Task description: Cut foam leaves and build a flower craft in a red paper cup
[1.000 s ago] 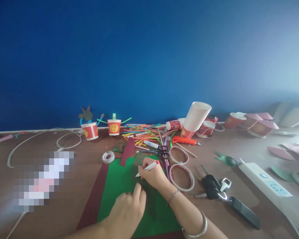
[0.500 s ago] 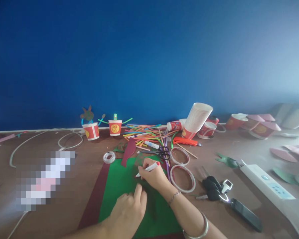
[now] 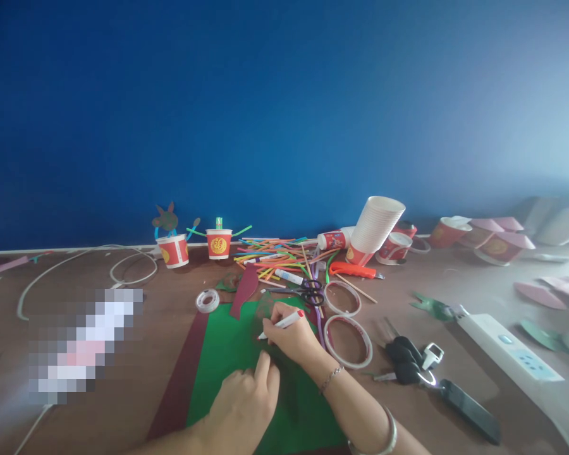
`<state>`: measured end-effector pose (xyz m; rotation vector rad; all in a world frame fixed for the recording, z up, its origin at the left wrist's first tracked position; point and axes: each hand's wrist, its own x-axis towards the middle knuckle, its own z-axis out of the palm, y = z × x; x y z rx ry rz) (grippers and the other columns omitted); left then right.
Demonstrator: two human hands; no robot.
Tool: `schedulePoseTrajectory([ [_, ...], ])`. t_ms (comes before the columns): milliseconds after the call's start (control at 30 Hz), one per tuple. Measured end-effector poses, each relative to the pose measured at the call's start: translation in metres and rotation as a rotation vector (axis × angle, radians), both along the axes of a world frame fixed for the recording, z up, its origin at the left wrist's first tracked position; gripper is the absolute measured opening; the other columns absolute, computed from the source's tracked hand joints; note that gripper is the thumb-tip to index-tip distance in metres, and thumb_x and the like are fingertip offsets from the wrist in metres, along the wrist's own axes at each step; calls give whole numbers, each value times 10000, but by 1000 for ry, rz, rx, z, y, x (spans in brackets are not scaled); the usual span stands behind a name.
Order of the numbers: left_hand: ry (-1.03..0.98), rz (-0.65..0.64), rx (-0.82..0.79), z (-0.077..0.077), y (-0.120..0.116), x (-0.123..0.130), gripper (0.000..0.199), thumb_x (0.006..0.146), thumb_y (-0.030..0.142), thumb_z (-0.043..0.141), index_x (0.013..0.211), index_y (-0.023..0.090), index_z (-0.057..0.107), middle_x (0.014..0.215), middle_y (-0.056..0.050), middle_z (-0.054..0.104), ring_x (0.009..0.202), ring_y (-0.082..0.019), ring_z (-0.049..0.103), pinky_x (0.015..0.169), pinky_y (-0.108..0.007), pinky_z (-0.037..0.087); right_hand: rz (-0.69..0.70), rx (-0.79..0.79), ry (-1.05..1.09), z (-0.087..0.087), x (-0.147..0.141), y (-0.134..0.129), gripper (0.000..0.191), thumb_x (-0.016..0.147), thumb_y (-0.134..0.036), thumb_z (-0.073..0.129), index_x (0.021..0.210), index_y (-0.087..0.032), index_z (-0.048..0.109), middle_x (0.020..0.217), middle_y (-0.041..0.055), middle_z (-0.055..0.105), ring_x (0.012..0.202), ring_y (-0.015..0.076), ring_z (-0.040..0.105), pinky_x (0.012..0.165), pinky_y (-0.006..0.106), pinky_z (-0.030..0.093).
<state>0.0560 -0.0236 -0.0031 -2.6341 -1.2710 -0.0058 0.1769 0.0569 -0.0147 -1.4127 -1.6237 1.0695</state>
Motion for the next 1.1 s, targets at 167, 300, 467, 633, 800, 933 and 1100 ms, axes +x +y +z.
schedulePoseTrajectory([
  [167, -15, 6, 26, -2, -1, 0, 207, 802, 99, 480, 986, 85, 574, 1032, -178, 598, 499, -129, 602, 430, -243, 484, 2, 13, -10, 0, 0, 0, 207, 702, -203, 537, 552, -214, 394, 424, -56, 540, 421, 107, 539, 423, 192, 377],
  [300, 1, -6, 1, -2, -2, 0, 212, 813, 100, 468, 1001, 80, 565, 1041, -189, 589, 508, -128, 605, 441, -244, 483, -7, 16, -22, -1, 0, 1, 214, 688, -178, 531, 538, -212, 383, 400, -67, 513, 394, 99, 519, 409, 187, 359],
  [467, 2, 10, 12, -1, -1, 0, 204, 812, 115, 481, 993, 86, 571, 1039, -180, 595, 502, -122, 604, 445, -235, 483, -5, -8, -7, 0, 0, 0, 205, 695, -202, 546, 552, -211, 400, 415, -60, 533, 419, 107, 541, 418, 187, 369],
  [633, -4, 6, -2, -1, 0, 0, 213, 805, 96, 474, 992, 88, 576, 1045, -181, 604, 506, -133, 611, 438, -244, 495, -13, -6, -23, 3, -1, 0, 203, 708, -236, 556, 563, -209, 416, 441, -49, 558, 440, 111, 543, 429, 192, 369],
  [800, -22, 2, -4, -1, -1, 0, 219, 799, 82, 471, 989, 86, 578, 1045, -182, 608, 503, -138, 611, 432, -257, 505, -9, 5, -16, 2, 0, 0, 207, 709, -218, 544, 557, -210, 403, 434, -51, 546, 425, 105, 526, 429, 193, 369],
  [933, -31, -2, 0, -2, -1, -1, 211, 801, 84, 468, 978, 88, 581, 1042, -182, 611, 497, -138, 609, 426, -259, 507, -5, 11, -7, 0, 0, 0, 215, 702, -204, 539, 542, -213, 396, 420, -51, 541, 420, 110, 533, 432, 197, 376],
  [1100, -44, -7, 24, -3, -1, 0, 214, 788, 83, 481, 973, 87, 589, 1024, -180, 620, 484, -135, 605, 417, -253, 503, -9, -5, 10, 0, 0, 0, 208, 708, -215, 541, 558, -212, 399, 428, -50, 551, 429, 116, 551, 430, 195, 378],
])
